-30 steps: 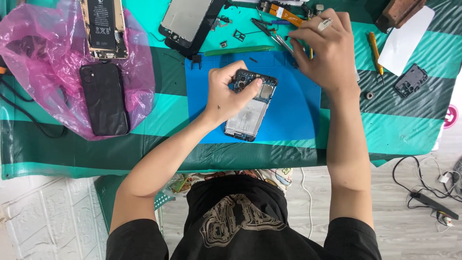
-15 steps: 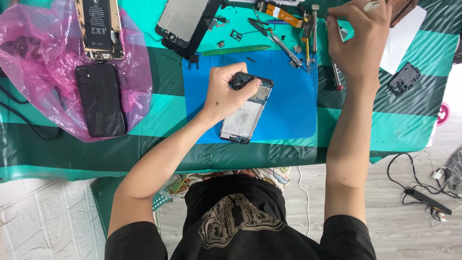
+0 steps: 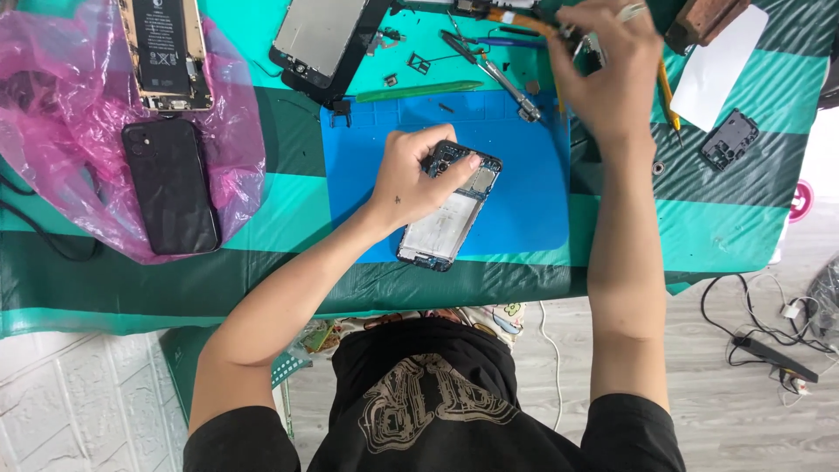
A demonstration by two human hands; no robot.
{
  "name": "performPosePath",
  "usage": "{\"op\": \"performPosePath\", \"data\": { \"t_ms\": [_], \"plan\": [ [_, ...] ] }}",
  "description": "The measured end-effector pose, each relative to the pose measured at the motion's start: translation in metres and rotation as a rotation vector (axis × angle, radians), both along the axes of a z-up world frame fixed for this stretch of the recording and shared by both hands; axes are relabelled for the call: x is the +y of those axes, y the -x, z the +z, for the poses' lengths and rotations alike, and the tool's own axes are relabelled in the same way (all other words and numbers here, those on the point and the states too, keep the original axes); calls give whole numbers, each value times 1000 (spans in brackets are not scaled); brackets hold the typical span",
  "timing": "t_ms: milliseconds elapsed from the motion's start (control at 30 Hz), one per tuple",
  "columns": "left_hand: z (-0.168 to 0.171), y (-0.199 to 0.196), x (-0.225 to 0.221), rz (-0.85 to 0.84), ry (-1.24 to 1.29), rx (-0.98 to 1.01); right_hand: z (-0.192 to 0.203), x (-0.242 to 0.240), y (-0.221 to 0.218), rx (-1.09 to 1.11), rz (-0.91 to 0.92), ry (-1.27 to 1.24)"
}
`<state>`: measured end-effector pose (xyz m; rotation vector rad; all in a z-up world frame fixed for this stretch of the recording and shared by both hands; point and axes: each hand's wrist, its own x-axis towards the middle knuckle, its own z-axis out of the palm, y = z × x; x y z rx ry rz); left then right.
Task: Repairing a mobile phone by aligning internal components and securing them with a screwdriver.
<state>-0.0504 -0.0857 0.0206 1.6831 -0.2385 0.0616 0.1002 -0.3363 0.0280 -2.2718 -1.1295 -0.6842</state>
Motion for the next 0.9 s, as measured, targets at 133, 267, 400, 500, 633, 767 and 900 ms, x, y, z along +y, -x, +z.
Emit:
{"op": "performPosePath", "data": {
  "t_ms": [133,267,400,500,633,767,900],
  "plan": [
    [1,0,0,-10,2,-12,6,-15,-2,210,74,-214],
    [2,1,0,-1,4,-7,19,-27,2,361,202,-186],
    [2,1,0,-13,10,-6,15,-23,2,306,109,-30],
    [1,2,-1,-18,17,-13,8,-15,2,252,118,-79],
    [-3,-1,-1,-15,11,-49,-10,5,-8,38,-14,-66],
    [-2,-3,-1,-9,-15,-50,-18,17,-12,-54,-77,40],
    [-2,-1,0,2,-1,-20,-12,22,-8,-74,-54,127]
  ]
}}
